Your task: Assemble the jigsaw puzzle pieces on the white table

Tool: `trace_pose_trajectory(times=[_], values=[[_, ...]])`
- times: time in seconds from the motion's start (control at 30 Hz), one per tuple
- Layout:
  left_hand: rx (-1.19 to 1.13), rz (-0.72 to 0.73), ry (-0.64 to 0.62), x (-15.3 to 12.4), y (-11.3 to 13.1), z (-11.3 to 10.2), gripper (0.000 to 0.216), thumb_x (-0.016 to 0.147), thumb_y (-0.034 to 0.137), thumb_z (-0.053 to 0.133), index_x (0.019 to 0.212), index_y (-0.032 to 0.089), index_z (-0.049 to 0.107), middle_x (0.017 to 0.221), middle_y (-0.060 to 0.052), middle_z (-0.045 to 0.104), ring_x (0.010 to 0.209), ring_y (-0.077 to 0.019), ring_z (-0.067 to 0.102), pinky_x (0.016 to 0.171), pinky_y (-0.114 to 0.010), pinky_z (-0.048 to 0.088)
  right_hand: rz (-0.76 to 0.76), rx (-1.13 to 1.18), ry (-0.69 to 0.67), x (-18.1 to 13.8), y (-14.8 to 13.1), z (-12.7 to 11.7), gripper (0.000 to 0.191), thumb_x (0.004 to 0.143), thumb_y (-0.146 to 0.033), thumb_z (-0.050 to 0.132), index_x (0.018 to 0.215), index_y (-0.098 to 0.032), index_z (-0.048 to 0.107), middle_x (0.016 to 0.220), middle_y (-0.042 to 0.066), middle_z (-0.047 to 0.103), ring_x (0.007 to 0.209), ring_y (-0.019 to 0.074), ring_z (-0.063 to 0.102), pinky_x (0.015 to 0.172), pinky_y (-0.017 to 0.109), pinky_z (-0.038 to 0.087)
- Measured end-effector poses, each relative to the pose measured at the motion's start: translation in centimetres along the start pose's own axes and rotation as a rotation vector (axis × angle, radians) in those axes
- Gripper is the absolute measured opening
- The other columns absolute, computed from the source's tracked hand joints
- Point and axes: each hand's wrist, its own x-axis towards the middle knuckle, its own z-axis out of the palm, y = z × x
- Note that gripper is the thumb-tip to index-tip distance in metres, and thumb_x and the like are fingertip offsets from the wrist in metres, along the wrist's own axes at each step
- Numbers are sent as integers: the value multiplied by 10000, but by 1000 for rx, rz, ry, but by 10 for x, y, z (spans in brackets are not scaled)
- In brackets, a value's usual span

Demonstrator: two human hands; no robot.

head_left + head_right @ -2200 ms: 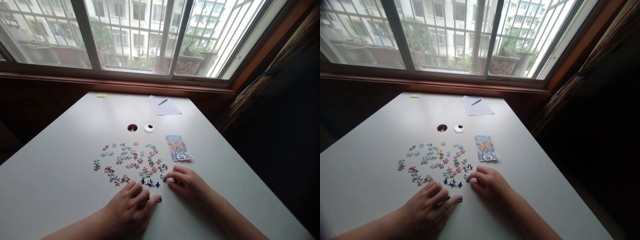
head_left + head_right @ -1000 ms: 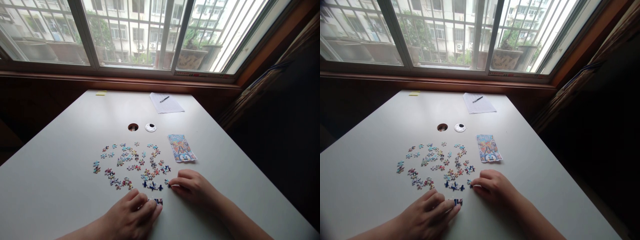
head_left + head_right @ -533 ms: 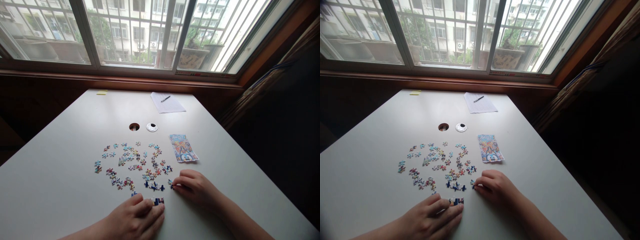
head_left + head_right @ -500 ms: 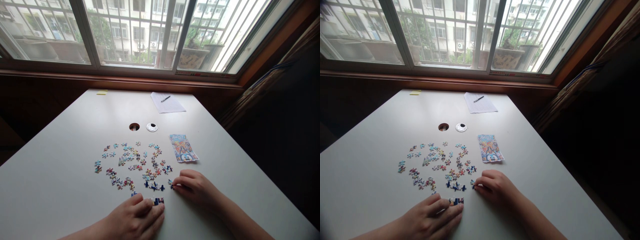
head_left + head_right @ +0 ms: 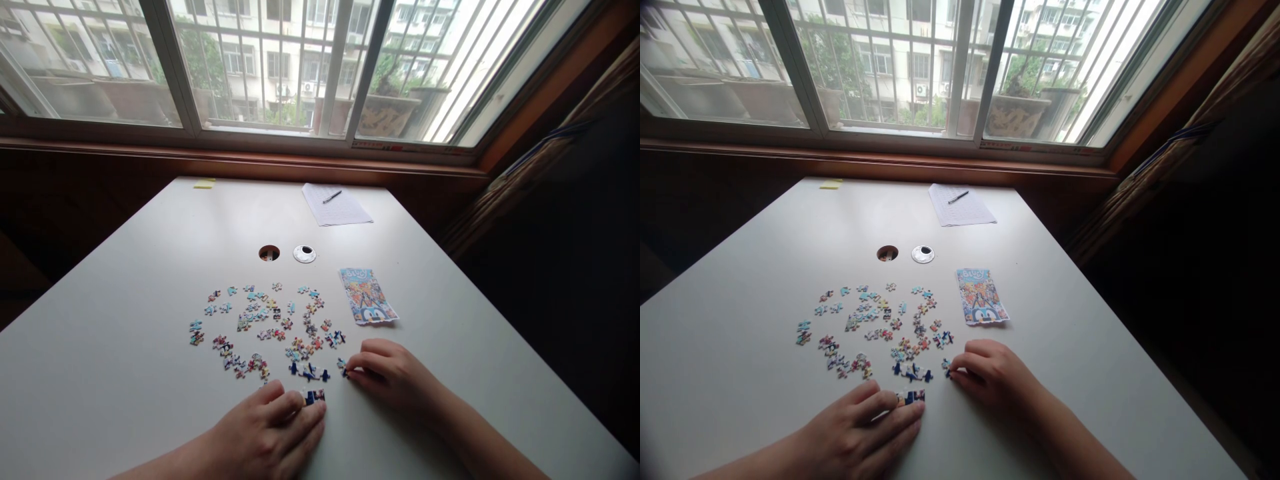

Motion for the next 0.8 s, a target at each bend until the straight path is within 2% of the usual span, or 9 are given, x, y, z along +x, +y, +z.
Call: trace_pose_trajectory(times=[0.8], values=[[-17, -5, 6, 1, -1, -3, 325, 934, 220, 607, 1238, 113, 651, 1380, -124, 570, 902, -197, 518, 778, -339, 467, -5, 5, 16, 1, -2, -1, 168, 979, -264, 567, 931, -185, 708, 740, 37, 622, 669, 134, 548, 630, 249, 396]])
